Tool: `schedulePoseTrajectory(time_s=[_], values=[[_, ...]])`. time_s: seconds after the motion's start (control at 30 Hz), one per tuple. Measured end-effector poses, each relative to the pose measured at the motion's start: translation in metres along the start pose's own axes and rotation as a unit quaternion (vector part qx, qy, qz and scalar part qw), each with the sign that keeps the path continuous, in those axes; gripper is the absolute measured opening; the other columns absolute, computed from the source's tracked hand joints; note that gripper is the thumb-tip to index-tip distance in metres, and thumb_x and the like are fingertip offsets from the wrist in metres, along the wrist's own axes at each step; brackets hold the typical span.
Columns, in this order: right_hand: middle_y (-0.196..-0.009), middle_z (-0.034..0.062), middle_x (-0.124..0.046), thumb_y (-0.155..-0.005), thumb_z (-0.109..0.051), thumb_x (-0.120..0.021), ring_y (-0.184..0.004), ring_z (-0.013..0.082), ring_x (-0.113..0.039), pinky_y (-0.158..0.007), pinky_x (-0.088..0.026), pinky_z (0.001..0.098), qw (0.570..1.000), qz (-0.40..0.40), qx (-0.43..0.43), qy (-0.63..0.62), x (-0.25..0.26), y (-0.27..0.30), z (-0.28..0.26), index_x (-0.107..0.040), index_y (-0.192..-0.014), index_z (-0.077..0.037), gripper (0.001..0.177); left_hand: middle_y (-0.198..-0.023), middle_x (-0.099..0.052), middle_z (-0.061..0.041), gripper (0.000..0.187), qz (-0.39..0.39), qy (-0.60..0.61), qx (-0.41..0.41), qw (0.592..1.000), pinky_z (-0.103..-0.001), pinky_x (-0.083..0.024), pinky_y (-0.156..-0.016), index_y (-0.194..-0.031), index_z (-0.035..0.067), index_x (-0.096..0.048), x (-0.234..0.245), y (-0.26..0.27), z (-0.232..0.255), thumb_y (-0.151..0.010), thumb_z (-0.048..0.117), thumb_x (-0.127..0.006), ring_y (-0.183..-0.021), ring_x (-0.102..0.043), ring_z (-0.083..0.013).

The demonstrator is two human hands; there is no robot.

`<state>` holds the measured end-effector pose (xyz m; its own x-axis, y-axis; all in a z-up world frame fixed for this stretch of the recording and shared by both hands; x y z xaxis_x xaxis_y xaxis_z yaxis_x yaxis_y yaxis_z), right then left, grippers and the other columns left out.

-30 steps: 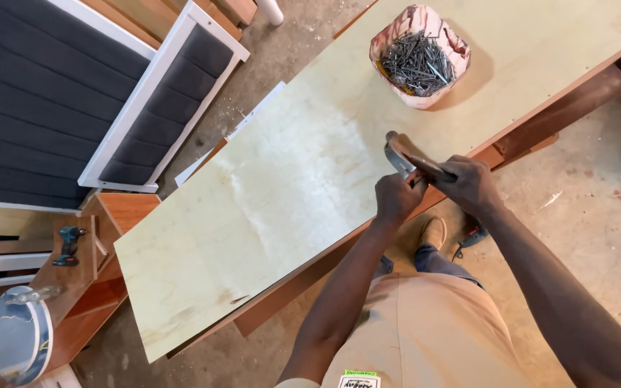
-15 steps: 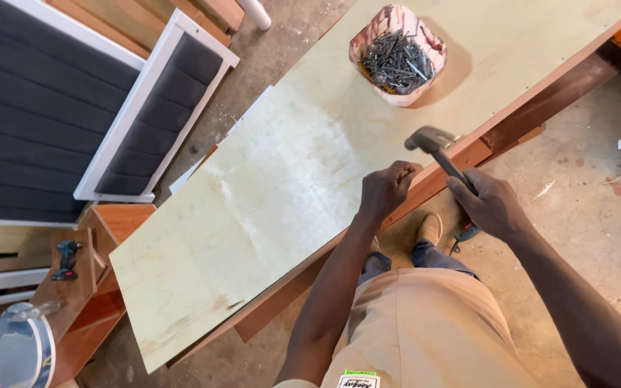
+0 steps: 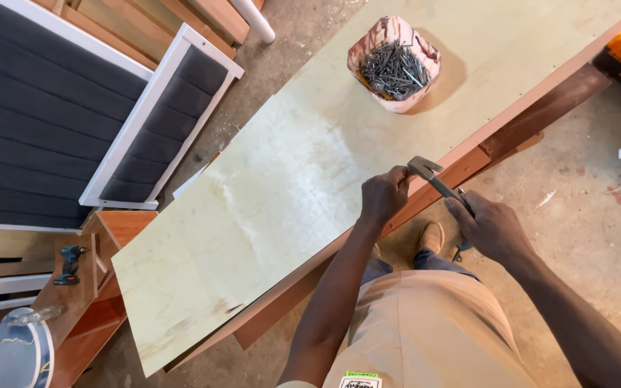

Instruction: The person hammers nails into a wooden frame using a hammer. They repeatedly pick nails from a container and drive them into the wood along the edge of a large board.

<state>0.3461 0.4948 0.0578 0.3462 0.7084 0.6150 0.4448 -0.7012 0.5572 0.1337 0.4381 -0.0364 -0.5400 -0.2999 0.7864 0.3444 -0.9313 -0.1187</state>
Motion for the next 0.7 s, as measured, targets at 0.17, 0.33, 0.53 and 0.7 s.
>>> schedulePoseTrajectory(time_s=[0.17,0.33,0.53,0.7], values=[[-0.081,0.0277,-0.074,-0.103,-0.065,-0.047,-0.099,0.0525,-0.07,-0.093,-0.051,0.0612,1.0,0.007,0.001,-0.014,0.0,0.004,0.004,-0.069,-0.105,-0.015,0.055,-0.076,-0.074,-0.015,0.01,-0.005,0.012,0.004,1.0,-0.055,-0.06,-0.069,-0.105,0.02,-0.067,-0.008,0.003,-0.007,-0.099,0.027,-0.064,-0.077,-0.075,-0.0408],[-0.063,0.009,-0.065,-0.107,-0.051,-0.045,-0.056,0.0287,-0.061,-0.06,-0.046,0.0424,0.999,0.006,0.026,0.047,0.002,0.01,-0.006,-0.055,-0.085,-0.011,0.047,-0.062,-0.068,-0.006,0.01,0.049,-0.021,-0.033,0.998,-0.039,-0.04,-0.039,-0.103,0.014,-0.073,-0.016,0.003,-0.01,-0.094,0.017,-0.068,-0.047,-0.061,-0.0293],[-0.07,0.0091,-0.071,-0.107,-0.045,-0.047,-0.063,0.0312,-0.065,-0.064,-0.047,0.0444,0.997,0.053,0.051,-0.002,-0.008,0.011,-0.003,-0.061,-0.085,-0.009,0.044,-0.062,-0.066,-0.007,0.011,0.06,-0.017,-0.041,0.997,-0.041,-0.04,-0.04,-0.098,0.011,-0.069,-0.018,0.006,-0.013,-0.094,0.022,-0.067,-0.05,-0.062,-0.03],[-0.071,0.0132,-0.068,-0.11,-0.047,-0.044,-0.065,0.0333,-0.064,-0.065,-0.045,0.0452,0.999,0.033,0.002,0.03,-0.009,0.013,-0.011,-0.063,-0.089,-0.01,0.047,-0.071,-0.074,-0.009,0.013,0.05,-0.013,-0.009,0.999,-0.045,-0.045,-0.043,-0.104,0.017,-0.073,-0.021,0.007,-0.014,-0.093,0.022,-0.069,-0.06,-0.069,-0.0362]])
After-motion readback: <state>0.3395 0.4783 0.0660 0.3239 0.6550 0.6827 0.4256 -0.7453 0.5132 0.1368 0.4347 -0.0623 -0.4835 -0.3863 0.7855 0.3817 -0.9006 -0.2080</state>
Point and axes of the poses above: each hand's wrist, its own y-axis away from the middle knuckle, its own x-axis out of the back of the hand, z = x × y, the point moved 3 cm from there along -y, towards the middle knuckle
